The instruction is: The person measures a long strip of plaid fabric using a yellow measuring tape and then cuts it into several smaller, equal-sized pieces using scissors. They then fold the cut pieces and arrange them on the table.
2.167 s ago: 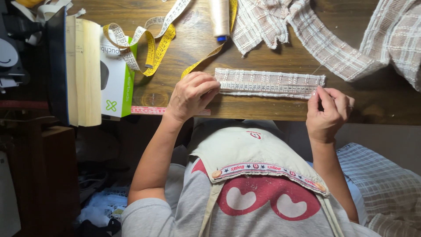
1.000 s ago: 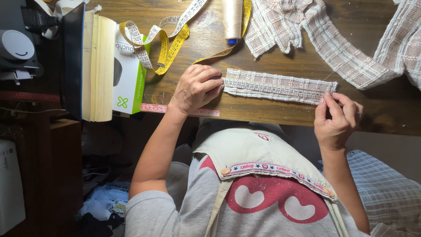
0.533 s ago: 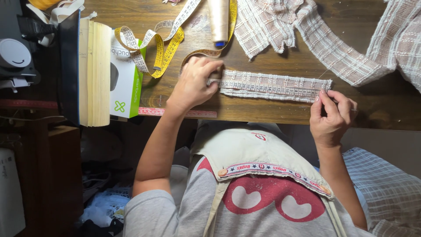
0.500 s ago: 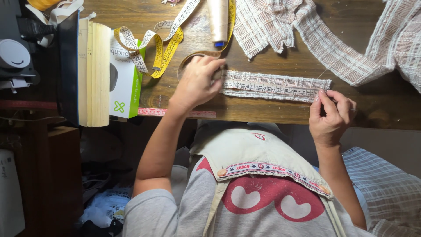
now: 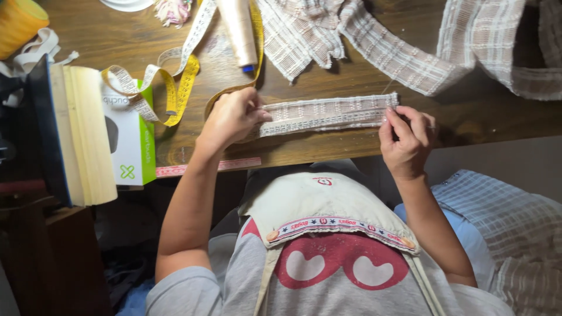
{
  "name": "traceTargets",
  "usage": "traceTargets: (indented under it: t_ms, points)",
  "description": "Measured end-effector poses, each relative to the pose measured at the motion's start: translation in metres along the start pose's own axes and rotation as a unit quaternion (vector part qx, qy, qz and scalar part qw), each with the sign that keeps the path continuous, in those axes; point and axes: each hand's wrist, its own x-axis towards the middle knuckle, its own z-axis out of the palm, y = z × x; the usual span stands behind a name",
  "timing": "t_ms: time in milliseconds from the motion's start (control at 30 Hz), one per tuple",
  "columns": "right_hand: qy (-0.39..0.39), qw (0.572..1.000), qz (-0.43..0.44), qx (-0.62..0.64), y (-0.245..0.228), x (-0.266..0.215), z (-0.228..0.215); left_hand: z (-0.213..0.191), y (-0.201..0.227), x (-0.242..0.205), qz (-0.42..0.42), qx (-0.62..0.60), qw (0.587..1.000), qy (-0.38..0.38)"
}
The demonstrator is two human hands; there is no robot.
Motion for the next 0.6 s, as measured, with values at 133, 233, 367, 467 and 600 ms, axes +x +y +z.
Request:
traceTargets:
  t_ms: [133,233,367,467,600]
  points:
    - [-0.005,1.0,0.001,-0.008,0.004,-0.005,0.004,-0.006,0.006,-0.012,-0.012,-0.044,0.999,0.003]
    - [-0.006,1.0,-0.001,-0.019,0.004,-0.007,0.005,0.004,0.003,-0.014,0.014,-0.04,0.998,0.042]
    - [-0.007,1.0,0.013,-0.021,0.0,-0.009,0.005,0.02,-0.007,-0.017,0.049,0.015,0.993,0.105]
    - [-0.006,0.999,0.026,-0.028,-0.004,-0.008,0.004,0.015,-0.004,-0.03,0.087,0.009,0.989,0.116]
    - [-0.01,0.999,0.023,-0.025,-0.006,-0.008,0.002,0.014,-0.018,-0.038,0.146,0.031,0.987,0.058]
